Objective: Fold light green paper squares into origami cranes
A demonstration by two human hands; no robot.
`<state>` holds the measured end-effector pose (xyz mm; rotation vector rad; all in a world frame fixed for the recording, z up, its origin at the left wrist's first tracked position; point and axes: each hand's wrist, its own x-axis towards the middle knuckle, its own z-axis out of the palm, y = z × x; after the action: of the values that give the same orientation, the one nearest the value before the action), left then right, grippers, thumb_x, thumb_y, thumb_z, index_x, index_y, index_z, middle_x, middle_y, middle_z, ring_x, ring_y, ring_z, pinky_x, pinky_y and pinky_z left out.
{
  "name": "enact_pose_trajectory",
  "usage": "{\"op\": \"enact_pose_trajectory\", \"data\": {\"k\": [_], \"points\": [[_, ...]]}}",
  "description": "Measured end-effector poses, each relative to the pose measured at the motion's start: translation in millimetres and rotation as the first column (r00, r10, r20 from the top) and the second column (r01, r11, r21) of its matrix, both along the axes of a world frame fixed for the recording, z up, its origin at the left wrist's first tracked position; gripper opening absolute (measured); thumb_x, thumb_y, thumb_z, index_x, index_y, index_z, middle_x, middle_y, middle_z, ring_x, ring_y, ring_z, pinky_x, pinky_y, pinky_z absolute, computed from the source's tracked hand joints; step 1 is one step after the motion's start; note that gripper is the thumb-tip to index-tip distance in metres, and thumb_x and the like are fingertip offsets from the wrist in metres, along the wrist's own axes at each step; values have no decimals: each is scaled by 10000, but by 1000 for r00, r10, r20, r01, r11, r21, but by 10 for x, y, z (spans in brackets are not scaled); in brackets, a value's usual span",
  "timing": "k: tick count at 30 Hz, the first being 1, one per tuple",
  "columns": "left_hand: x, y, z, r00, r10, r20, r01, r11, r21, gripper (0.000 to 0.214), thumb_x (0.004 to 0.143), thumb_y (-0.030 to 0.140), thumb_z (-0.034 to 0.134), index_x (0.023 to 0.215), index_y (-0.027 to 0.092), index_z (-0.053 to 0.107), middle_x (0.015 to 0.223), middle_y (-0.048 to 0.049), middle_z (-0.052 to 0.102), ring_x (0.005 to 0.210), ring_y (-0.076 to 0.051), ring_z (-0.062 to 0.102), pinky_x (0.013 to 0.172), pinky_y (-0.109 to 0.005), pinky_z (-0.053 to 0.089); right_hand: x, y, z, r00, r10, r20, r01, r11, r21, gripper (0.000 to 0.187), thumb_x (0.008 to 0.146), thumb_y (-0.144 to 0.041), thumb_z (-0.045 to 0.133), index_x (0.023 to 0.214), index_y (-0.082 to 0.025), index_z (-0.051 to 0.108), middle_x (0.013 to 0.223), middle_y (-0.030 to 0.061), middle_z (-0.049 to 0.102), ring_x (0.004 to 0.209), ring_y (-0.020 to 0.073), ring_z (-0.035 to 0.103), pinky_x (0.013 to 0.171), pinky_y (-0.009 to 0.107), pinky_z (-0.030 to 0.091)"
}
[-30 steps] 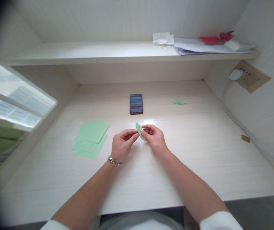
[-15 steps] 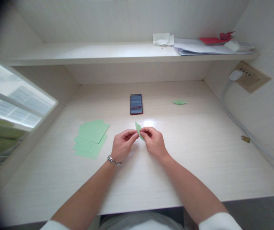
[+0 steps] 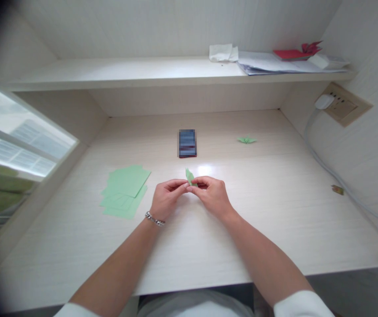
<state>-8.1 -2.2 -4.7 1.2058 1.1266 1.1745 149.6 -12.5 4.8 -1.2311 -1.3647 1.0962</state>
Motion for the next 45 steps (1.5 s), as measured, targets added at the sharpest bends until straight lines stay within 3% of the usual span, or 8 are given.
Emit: {"op": "enact_pose_trajectory", "data": {"k": [10,20,25,30,37,41,45], "points": [[0,-12,19,993,25,-113,-17,998,68,228,716,348,715,853,167,736,846,-79,733,764,-202,674,719,-319,536,10,40,-3,994,49,-103,-55,997,-57,242,704,-355,715,872,-182,733,864,64,733,801,215,674,747,334,532],[57,-45,-20,983,93,-159,-80,993,86,198,751,321,665,868,165,701,844,-58,719,754,-176,660,687,-281,520,-58,86,-62,958,-38,-284,-15,983,-181,224,669,-336,731,794,-152,716,758,51,703,674,162,617,652,280,474],[48,-46,-23,978,97,-185,-81,992,93,178,751,318,663,847,171,693,808,-47,711,731,-174,657,681,-285,521,-49,90,-87,965,-31,-262,-20,982,-189,264,676,-396,723,773,-152,698,730,38,686,651,156,600,633,272,466],[61,-52,-8,985,87,-147,-76,994,81,171,749,312,668,839,167,680,810,-50,703,736,-169,653,689,-285,522,-34,97,-142,965,-29,-259,-11,988,-152,272,711,-418,700,785,-158,669,746,40,672,663,155,606,638,272,483],[100,-32,-6,994,81,69,-82,997,10,333,700,269,718,985,156,587,788,-47,683,716,-151,653,681,-273,522,-16,108,-134,949,-70,-307,16,984,-175,384,671,-364,738,988,-171,637,710,9,666,646,150,621,608,265,493],[92,-20,-22,996,53,72,-52,999,-13,398,685,243,723,1049,141,599,800,-58,690,729,-152,654,688,-271,524,-1,105,-81,963,-17,-268,-40,978,-205,346,668,-366,727,936,-149,699,851,67,715,729,183,647,645,291,504],[80,-15,-40,997,20,69,-18,999,-26,372,651,243,749,994,136,655,848,-76,702,751,-171,659,698,-292,534,-27,84,-71,983,-27,-182,1,989,-146,279,686,-349,719,888,-157,719,890,87,724,794,213,662,684,310,516]]}}
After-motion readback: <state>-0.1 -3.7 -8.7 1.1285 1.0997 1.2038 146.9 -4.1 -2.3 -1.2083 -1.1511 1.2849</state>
